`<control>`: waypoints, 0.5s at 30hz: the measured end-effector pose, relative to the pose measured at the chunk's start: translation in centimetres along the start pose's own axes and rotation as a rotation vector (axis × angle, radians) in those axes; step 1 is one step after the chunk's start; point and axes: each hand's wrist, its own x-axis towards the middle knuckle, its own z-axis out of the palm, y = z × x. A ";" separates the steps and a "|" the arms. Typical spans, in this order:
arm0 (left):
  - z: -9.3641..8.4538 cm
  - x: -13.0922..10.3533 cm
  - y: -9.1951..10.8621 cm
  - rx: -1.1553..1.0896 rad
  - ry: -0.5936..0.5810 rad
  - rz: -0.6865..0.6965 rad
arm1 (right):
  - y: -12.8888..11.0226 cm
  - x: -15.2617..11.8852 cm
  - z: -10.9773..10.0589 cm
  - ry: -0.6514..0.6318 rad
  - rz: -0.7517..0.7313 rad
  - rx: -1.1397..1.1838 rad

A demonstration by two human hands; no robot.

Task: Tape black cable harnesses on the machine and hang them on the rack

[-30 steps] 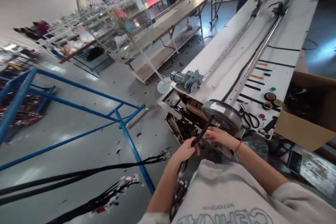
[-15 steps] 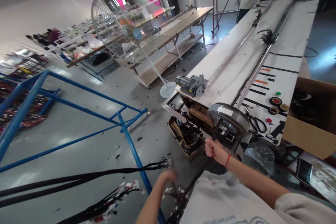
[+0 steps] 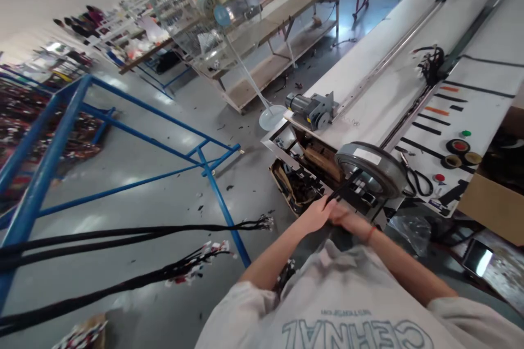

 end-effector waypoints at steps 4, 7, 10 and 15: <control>-3.4 -6.1 -5.2 -0.204 -0.305 -0.224 | -4.9 -0.6 -1.8 0.083 -0.261 0.352; -6.8 -7.3 -8.1 -0.281 -0.469 -0.489 | -2.9 -1.3 1.6 -0.068 -0.072 0.389; -8.3 -5.7 -8.5 -0.306 -0.381 -0.557 | 1.2 -2.6 5.7 -0.247 0.157 0.247; -1.3 0.3 -4.0 -0.701 -0.398 -0.317 | -0.4 -4.8 5.8 -0.261 0.194 0.033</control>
